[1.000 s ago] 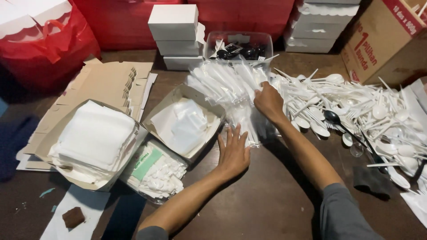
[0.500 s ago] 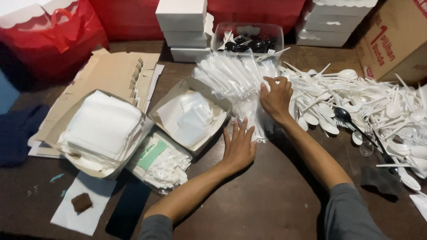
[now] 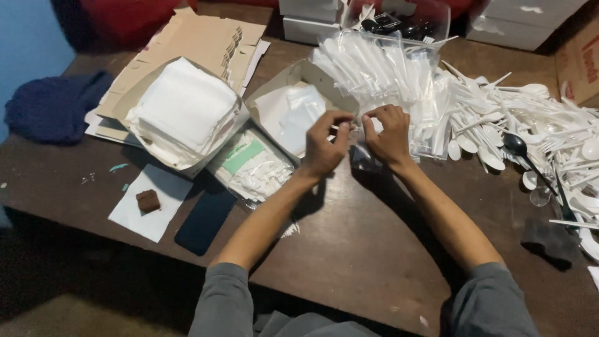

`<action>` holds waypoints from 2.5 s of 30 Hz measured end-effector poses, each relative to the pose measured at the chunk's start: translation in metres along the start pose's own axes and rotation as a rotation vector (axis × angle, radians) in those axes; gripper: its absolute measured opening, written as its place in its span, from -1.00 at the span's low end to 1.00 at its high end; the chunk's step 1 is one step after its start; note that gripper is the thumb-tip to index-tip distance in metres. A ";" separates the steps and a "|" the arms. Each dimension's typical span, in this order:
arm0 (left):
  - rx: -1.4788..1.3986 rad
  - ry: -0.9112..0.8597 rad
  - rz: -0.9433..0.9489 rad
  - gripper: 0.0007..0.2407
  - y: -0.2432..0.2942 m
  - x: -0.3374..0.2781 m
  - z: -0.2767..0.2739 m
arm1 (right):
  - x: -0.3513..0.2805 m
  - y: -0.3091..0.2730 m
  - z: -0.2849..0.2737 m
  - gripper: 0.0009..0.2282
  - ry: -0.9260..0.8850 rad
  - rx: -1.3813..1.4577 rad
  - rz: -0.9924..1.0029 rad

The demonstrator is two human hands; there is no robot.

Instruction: Wrapping plastic spoons and forks in napkins and placing them into plastic sleeves for individual packaging.

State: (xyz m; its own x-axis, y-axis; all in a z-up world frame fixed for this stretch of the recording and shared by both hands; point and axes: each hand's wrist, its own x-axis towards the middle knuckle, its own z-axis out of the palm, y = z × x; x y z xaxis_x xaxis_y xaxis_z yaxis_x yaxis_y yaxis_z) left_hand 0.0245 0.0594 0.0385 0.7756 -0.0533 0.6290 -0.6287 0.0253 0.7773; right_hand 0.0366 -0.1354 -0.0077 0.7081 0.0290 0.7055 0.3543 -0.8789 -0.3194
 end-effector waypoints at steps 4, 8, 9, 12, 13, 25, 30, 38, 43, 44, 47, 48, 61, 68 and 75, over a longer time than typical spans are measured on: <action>0.123 0.089 0.034 -0.87 -0.011 0.024 -0.073 | 0.021 -0.054 0.016 -0.91 -0.026 0.112 -0.057; 0.645 -0.097 -0.043 -0.82 -0.072 0.021 -0.127 | 0.046 -0.096 0.036 -0.83 -0.309 0.137 -0.061; 0.800 -0.188 -0.109 -0.78 -0.092 0.013 -0.136 | 0.050 -0.108 0.039 -0.78 -0.483 0.094 -0.013; 0.883 -0.337 -0.198 -0.80 -0.064 0.000 -0.132 | 0.069 -0.127 0.047 -0.69 -0.605 0.025 0.007; 0.884 -0.329 -0.200 -0.80 -0.067 0.000 -0.133 | 0.070 -0.127 0.053 -0.69 -0.607 0.026 0.000; 0.776 -0.355 -0.336 -0.70 -0.076 0.002 -0.129 | 0.069 -0.126 0.070 -0.60 -0.764 0.020 0.230; 0.765 -0.326 -0.391 -0.56 -0.034 0.005 -0.129 | 0.074 -0.139 0.040 -0.84 -0.622 0.146 0.190; 0.626 -0.118 -0.204 -0.50 -0.018 0.002 -0.115 | 0.060 -0.112 0.027 -0.91 -0.194 0.495 -0.041; 0.485 -0.067 0.160 -0.74 -0.016 0.016 -0.098 | 0.064 -0.112 -0.014 -0.90 0.007 0.559 -0.146; 0.390 -0.109 0.151 -0.84 -0.015 0.021 -0.093 | 0.064 -0.114 -0.027 -0.90 0.048 0.571 -0.157; 0.122 -0.242 0.086 -0.94 0.034 0.028 -0.080 | 0.057 -0.123 -0.071 -0.85 0.099 0.553 -0.163; -0.040 -0.317 0.034 -0.95 0.057 0.031 -0.076 | 0.053 -0.125 -0.086 -0.77 0.106 0.536 -0.172; -0.096 -0.708 0.117 -0.78 0.022 -0.016 0.039 | -0.087 -0.033 -0.196 -0.68 0.067 0.196 0.098; 0.232 -0.968 -0.026 -0.65 -0.034 -0.048 0.058 | -0.153 -0.002 -0.200 -0.57 -0.035 0.104 0.507; 0.589 -0.682 0.267 -0.82 -0.056 -0.074 0.069 | -0.177 0.013 -0.166 -0.60 -0.325 -0.249 0.717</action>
State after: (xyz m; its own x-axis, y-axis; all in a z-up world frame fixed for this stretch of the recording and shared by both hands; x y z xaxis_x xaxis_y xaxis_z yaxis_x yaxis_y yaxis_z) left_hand -0.0013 -0.0068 -0.0526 0.5174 -0.6968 0.4969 -0.8535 -0.3778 0.3589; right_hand -0.1854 -0.2312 -0.0310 0.8658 -0.4762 0.1535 -0.3695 -0.8154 -0.4456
